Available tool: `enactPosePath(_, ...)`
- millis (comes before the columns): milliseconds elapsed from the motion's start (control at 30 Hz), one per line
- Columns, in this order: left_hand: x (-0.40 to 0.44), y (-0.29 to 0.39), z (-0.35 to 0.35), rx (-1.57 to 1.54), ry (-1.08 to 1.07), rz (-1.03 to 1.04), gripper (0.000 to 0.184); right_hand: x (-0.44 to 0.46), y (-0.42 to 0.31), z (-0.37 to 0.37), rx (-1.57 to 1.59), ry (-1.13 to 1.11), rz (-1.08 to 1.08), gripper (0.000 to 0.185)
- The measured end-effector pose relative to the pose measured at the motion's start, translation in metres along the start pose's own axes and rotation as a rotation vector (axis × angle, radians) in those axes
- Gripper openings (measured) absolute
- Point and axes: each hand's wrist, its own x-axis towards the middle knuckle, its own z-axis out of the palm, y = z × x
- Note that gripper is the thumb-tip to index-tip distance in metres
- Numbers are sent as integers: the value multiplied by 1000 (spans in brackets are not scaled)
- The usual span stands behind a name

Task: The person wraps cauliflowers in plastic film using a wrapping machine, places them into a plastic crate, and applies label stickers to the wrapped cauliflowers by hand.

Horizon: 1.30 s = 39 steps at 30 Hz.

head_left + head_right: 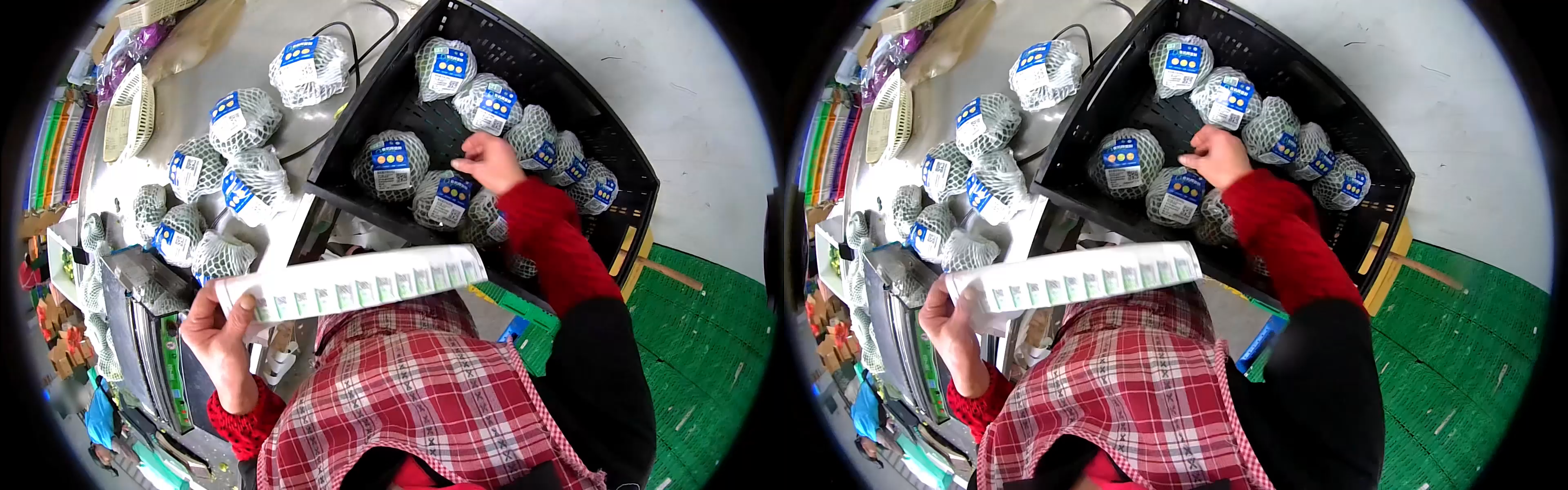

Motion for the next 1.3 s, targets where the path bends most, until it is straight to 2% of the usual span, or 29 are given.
enactPosePath(33,1,-2,-4,-21,29,8,17,-22,-48,-25,289,-209,173,25)
enactPosePath(67,1,-7,-8,-15,67,17,17,-45,-70,-39,455,-338,248,24)
enactPosePath(167,4,-11,-12,-21,89,32,20,-101,-112,-49,626,-407,439,22)
enactPosePath(267,5,-8,3,-57,34,71,26,-123,-121,-34,888,-251,329,22)
enactPosePath(367,10,-17,8,-58,-23,126,33,-128,-107,-26,944,-110,223,18)
enactPosePath(400,13,-27,0,-85,-43,68,31,-132,-104,-27,968,-65,246,17)
enactPosePath(467,13,-29,3,-143,-40,-10,26,-143,-107,-28,959,-44,240,18)
enactPosePath(567,15,-35,-4,-138,-63,-12,25,-149,-113,-33,931,-44,220,21)
enactPosePath(633,15,-27,0,-79,-86,34,25,-151,-116,-33,904,-61,161,25)
enactPosePath(700,16,-18,4,10,-226,61,26,-152,-109,-37,933,-67,170,25)
enactPosePath(767,17,-18,0,26,-270,129,25,-155,-102,-46,757,-209,199,16)
enactPosePath(900,15,-17,3,14,-141,132,21,-163,-105,-44,782,-249,198,9)
enactPosePath(1000,13,-11,7,-12,-84,83,15,-167,-105,-46,673,-271,174,11)
enactPosePath(1100,12,-6,10,21,-104,65,15,-164,-95,-48,601,-401,131,18)
enactPosePath(1167,11,-4,14,45,-102,58,14,-156,-99,-49,207,-118,-320,28)
enactPosePath(1200,10,-3,17,67,-104,54,14,-155,-109,-55,152,-132,-258,38)
enactPosePath(1300,9,3,26,87,-113,13,16,-148,-120,-50,115,-265,-348,38)
